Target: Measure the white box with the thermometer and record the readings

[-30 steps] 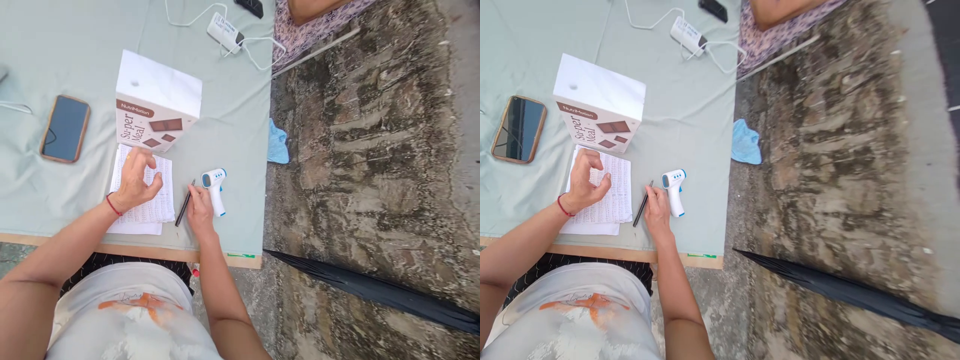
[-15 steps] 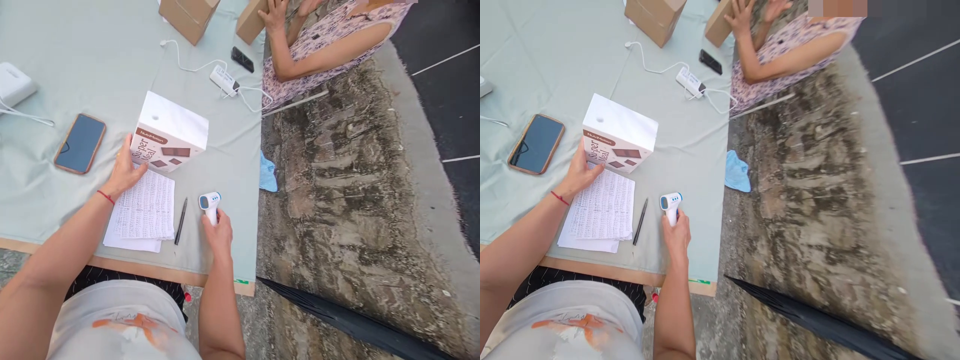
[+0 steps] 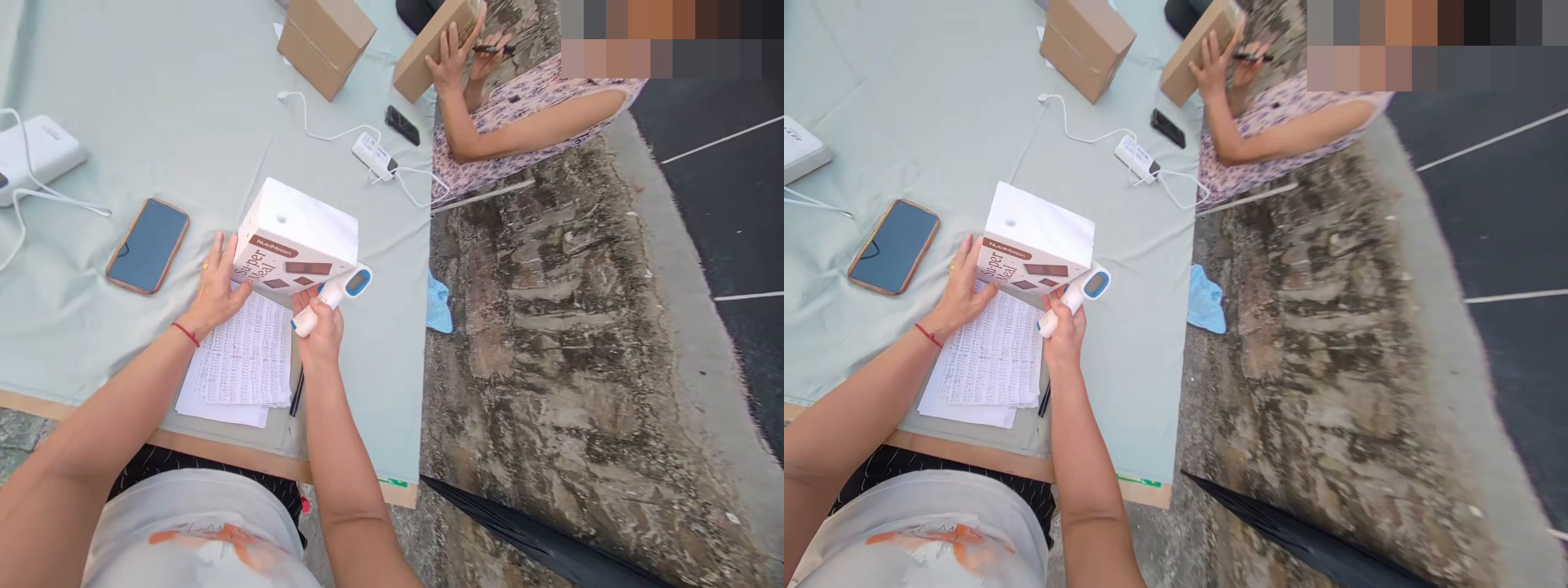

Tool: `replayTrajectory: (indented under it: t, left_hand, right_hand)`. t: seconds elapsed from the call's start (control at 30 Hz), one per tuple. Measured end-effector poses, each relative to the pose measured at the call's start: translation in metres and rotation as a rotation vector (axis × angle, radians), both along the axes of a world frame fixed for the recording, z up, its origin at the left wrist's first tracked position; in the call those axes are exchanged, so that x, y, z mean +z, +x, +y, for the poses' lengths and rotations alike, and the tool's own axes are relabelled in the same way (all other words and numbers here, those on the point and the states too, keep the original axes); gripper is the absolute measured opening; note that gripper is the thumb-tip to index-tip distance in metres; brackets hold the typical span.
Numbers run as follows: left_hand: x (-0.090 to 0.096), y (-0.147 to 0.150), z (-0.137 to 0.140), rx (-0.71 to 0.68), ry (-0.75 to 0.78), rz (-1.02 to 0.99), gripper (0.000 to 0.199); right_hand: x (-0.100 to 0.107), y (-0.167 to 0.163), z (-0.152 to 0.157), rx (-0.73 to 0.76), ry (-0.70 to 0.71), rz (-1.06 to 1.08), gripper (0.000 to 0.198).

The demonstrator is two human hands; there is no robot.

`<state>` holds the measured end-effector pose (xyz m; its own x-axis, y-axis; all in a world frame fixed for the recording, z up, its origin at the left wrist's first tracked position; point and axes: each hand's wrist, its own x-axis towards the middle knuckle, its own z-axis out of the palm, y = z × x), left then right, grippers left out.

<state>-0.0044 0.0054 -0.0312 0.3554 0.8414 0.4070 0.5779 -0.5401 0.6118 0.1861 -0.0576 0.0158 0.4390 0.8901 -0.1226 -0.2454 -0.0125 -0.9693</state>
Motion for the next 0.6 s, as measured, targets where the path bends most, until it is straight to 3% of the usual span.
replayTrajectory:
  t: [0.1,0.23,0.4,0.6]
  left_hand:
    - [0.013,0.003,-0.008,0.142,-0.015,-0.091,0.075]
    - [0.032,0.004,-0.016,0.140,0.015,-0.234,0.072]
    - [0.028,0.005,-0.013,0.221,-0.094,-0.316,0.075]
    - [0.025,0.007,-0.008,0.227,-0.149,-0.275,0.075]
  right_hand:
    - [0.011,-0.004,-0.004,-0.040,0.037,0.005,0.039]
    - [0.028,-0.004,-0.012,-0.034,0.034,-0.010,0.043]
    - [0.032,-0.011,-0.032,-0.107,0.061,-0.189,0.046]
    - [0.025,-0.029,-0.053,0.190,-0.089,-0.150,0.028]
